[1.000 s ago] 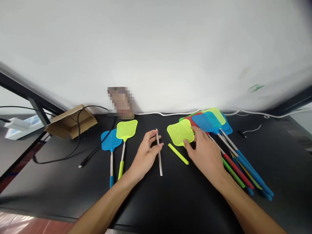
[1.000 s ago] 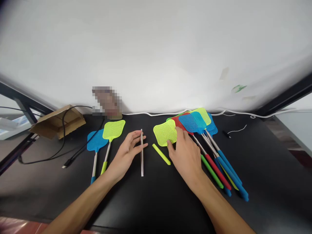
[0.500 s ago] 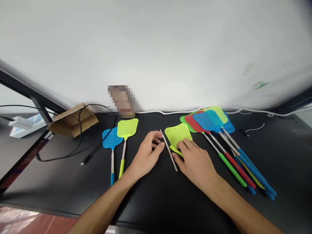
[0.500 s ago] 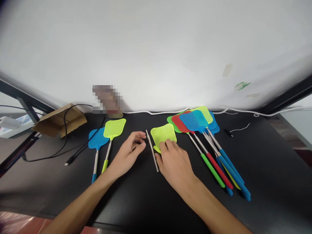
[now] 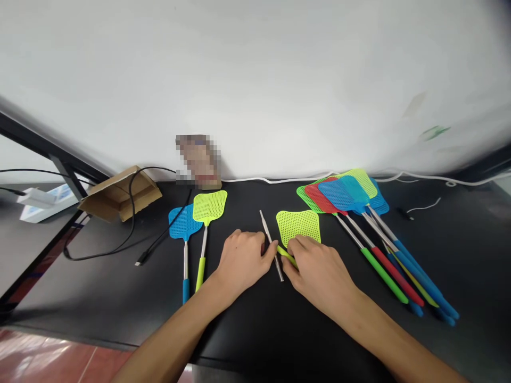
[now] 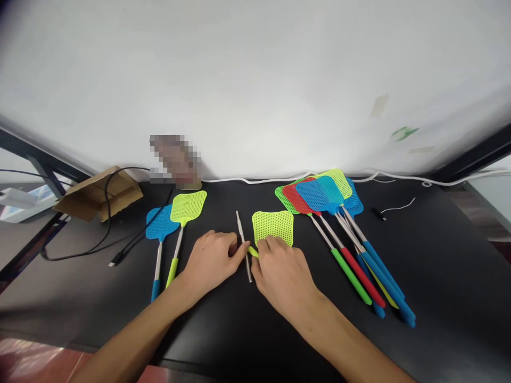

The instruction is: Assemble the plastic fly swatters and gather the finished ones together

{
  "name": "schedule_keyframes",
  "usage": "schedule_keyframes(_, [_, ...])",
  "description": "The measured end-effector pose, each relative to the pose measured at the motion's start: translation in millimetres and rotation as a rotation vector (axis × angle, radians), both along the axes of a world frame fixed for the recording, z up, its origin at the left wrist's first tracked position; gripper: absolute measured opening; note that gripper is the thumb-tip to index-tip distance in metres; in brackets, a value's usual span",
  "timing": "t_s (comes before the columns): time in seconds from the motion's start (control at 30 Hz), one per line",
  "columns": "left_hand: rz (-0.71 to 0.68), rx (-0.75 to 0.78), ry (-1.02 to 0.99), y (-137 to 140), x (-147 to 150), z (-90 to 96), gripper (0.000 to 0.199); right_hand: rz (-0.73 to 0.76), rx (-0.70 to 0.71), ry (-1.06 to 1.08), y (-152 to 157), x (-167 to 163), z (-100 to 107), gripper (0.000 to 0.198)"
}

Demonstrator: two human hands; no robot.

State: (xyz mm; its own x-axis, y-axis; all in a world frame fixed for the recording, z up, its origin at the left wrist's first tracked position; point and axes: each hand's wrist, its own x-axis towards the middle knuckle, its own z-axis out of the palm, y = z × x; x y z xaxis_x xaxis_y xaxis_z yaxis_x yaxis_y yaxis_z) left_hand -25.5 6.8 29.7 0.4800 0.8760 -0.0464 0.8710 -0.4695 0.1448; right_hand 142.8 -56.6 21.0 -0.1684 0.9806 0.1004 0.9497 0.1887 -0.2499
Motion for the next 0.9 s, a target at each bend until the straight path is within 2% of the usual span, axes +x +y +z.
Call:
schedule_keyframes(0.2, [0.028,0.010,0.027,1.5,-1.7,2.3,0.031,-0.048,0.023,0.050,1.1,6.1,-1.4,0.018])
schedule_keyframes(0.4, [0.036,0.046,0.033,2.8,-3.5,-2.0,0.047,-0.089,0.064,0.120,4.6,8.6,-4.4,0.020])
schedule_keyframes(0.63, [0.023,0.078,-0.024,3.4,-7.3,-1.9,0.032,-0.092,0.066,0.175,7.5,11.0,-8.2,0.021])
schedule_keyframes(0.8, [0.021,0.079,-0.027,3.8,-7.0,-3.6,0.051,-0.097,0.044,0.195,8.3,12.4,-8.2,0.020])
schedule_keyframes(0.9, [0.032,0.061,-0.002,3.5,-6.1,-5.3,0.049,-0.093,0.047,0.198,7.3,11.3,-7.5,0.020])
